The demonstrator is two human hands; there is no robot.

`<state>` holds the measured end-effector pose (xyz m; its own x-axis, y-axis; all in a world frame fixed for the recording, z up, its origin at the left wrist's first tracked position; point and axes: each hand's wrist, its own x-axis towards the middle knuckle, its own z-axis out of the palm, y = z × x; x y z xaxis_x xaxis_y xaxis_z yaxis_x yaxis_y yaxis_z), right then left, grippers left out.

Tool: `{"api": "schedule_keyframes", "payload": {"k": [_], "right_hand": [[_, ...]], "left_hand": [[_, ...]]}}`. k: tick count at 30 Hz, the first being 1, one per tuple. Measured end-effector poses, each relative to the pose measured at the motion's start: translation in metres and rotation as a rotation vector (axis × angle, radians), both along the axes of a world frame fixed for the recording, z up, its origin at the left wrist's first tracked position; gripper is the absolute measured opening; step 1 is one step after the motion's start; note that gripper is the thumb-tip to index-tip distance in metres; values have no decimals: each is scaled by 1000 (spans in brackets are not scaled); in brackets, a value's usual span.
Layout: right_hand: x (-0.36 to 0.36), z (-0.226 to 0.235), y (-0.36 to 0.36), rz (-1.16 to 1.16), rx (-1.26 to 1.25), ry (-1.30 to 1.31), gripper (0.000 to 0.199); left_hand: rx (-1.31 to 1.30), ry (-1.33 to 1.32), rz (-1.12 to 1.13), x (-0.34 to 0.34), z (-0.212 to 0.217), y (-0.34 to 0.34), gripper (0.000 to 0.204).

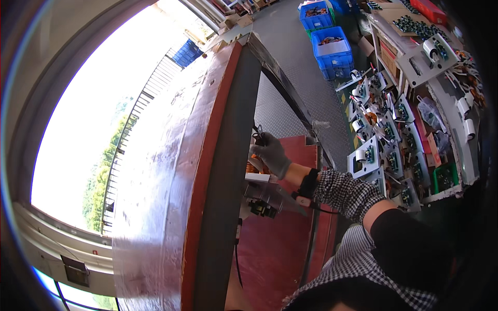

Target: Assembling electronic components onto a metal base chassis using an electric screwdriver.

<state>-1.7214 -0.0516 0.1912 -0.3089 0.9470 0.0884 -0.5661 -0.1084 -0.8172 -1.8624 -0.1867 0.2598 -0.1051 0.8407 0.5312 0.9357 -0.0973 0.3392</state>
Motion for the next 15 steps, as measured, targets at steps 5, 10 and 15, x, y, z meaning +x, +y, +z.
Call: {"api": "schedule_keyframes", "payload": {"k": [5, 10, 15], "right_hand": [[-10, -67, 61, 131, -160, 205, 22], [10, -92, 74, 96, -35, -158, 37], [91, -80, 31, 240, 20, -322, 53]], "left_hand": [[-124, 139, -3, -30, 8, 71, 21], [-196, 270, 12, -38, 20, 119, 20], [-340, 129, -82, -27, 40, 111, 24]]}}
